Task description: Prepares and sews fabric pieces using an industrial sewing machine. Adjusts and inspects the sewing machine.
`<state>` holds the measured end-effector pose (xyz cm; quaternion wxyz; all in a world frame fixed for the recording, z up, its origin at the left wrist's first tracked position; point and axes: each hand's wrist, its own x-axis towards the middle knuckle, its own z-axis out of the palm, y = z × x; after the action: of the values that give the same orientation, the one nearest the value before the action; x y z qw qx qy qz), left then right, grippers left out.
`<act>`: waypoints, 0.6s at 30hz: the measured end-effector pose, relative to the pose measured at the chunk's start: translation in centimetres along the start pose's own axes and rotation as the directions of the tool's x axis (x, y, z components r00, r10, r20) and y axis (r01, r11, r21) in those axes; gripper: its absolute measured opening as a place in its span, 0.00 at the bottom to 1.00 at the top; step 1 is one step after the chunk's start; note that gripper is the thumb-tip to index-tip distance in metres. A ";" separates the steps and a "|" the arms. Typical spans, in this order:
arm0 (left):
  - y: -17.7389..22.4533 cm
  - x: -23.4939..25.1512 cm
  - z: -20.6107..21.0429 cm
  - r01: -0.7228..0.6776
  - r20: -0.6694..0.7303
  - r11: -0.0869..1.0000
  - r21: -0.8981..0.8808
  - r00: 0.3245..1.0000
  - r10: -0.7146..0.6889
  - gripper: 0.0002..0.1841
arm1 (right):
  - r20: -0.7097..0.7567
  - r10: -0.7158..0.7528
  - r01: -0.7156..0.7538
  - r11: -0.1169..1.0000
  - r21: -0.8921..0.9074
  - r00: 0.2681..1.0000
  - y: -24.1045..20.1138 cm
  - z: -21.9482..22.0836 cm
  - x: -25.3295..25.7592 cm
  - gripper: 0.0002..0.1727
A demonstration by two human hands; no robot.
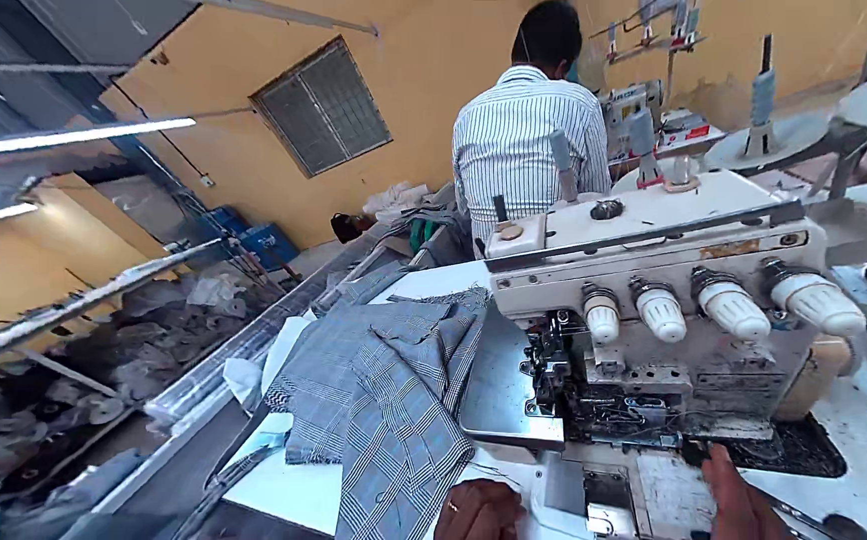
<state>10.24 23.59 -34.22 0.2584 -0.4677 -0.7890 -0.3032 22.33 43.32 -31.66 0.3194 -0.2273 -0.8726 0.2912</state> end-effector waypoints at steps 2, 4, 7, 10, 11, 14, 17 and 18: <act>-0.2 0.1 -0.1 0.006 -0.058 0.995 -0.102 0.998 -0.012 0.06 | 0.070 -0.036 0.035 0.999 0.016 0.997 0.0 -1.0 0.0 0.51; -0.4 0.4 -0.3 0.036 -0.124 0.972 -0.231 0.990 -0.067 0.05 | 0.116 -0.062 0.054 0.996 0.071 0.991 -0.9 -2.4 -0.2 0.38; -0.4 1.9 -0.8 0.074 -0.237 0.940 -0.332 0.958 -0.159 0.06 | 0.144 -0.145 0.106 0.962 0.252 0.979 -3.6 -2.1 -0.7 0.19; -0.4 4.3 -0.9 0.025 -0.300 0.957 -0.290 0.947 -0.115 0.10 | 0.368 -0.102 -0.108 0.855 0.508 0.924 -6.0 1.5 -1.3 0.29; -0.4 5.2 -0.9 0.013 -0.289 0.963 -0.270 0.953 -0.094 0.12 | 0.394 -0.063 -0.168 0.835 0.524 0.917 -6.6 2.6 -1.2 0.33; -0.1 6.8 -1.0 0.023 -0.211 0.979 -0.204 0.975 -0.067 0.16 | 0.444 0.080 -0.346 0.754 0.559 0.892 -7.7 5.2 -0.7 0.38; -0.3 6.5 -1.0 0.061 -0.103 0.979 -0.193 0.991 -0.082 0.20 | 0.344 0.142 -0.344 0.678 0.650 0.928 -8.1 6.9 -1.4 0.37; -0.5 6.3 -0.9 0.056 -0.084 0.980 -0.190 0.994 -0.073 0.20 | 0.327 0.155 -0.345 0.653 0.674 0.932 -8.0 7.0 -1.5 0.34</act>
<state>7.21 26.42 -29.39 0.2386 -0.4500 -0.7592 -0.4053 16.82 34.05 -31.46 0.2312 -0.1652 -0.6789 0.6770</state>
